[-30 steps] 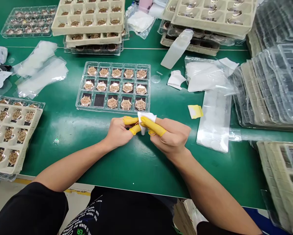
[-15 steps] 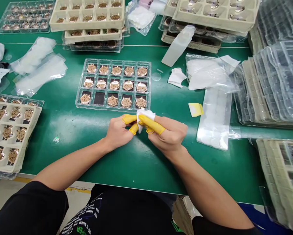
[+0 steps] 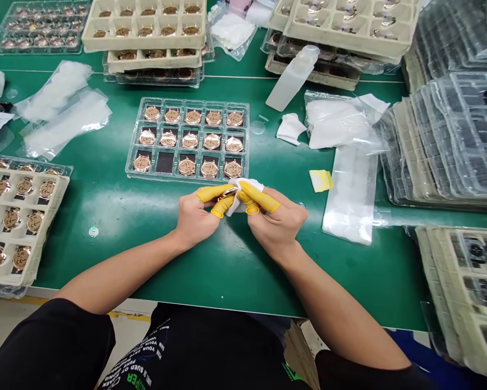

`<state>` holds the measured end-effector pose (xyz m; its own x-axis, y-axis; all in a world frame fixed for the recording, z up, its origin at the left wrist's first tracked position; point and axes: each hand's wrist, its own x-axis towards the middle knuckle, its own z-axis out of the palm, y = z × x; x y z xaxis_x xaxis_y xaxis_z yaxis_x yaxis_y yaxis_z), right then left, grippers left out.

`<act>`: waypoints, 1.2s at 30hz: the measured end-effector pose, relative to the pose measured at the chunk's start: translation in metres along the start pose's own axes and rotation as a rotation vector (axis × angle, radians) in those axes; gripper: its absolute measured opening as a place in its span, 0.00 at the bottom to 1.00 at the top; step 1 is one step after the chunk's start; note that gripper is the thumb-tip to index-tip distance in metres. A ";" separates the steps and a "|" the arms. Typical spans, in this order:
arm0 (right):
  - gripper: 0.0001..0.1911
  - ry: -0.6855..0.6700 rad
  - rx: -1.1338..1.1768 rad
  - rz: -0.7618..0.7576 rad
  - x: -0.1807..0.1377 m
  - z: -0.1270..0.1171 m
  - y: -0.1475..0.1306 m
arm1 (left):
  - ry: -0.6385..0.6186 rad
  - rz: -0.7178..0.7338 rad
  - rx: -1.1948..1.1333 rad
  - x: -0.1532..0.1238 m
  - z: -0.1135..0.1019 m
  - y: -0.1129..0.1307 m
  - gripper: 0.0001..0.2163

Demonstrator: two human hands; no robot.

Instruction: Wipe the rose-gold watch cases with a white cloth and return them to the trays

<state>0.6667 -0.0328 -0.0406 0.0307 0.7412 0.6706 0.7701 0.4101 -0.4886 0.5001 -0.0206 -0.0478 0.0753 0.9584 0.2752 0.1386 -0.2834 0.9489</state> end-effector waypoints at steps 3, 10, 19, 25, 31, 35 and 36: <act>0.16 -0.056 -0.051 -0.018 0.004 -0.003 0.008 | 0.014 -0.051 -0.047 0.001 0.000 0.000 0.10; 0.10 -0.201 0.091 0.218 0.018 -0.015 0.013 | -0.050 -0.244 -0.321 0.017 0.000 -0.006 0.15; 0.13 -0.167 0.250 0.064 0.005 -0.001 0.004 | -0.156 0.032 0.068 0.013 -0.006 -0.003 0.05; 0.12 -0.254 -0.162 0.081 0.015 -0.008 0.031 | -0.151 -0.152 0.050 0.013 -0.007 0.000 0.10; 0.09 -0.203 0.397 0.315 0.020 -0.007 0.019 | -0.116 -0.257 -0.250 0.021 -0.005 -0.009 0.14; 0.16 -0.149 0.328 0.002 0.012 0.002 0.005 | -0.154 -0.061 0.013 0.018 -0.008 -0.008 0.07; 0.17 -0.144 0.281 -0.068 0.011 0.004 0.005 | -0.163 -0.027 0.086 0.017 -0.010 -0.007 0.06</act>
<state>0.6684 -0.0208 -0.0383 -0.1204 0.7664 0.6310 0.5609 0.5769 -0.5938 0.4906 -0.0022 -0.0484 0.2283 0.9496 0.2149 0.2257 -0.2664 0.9371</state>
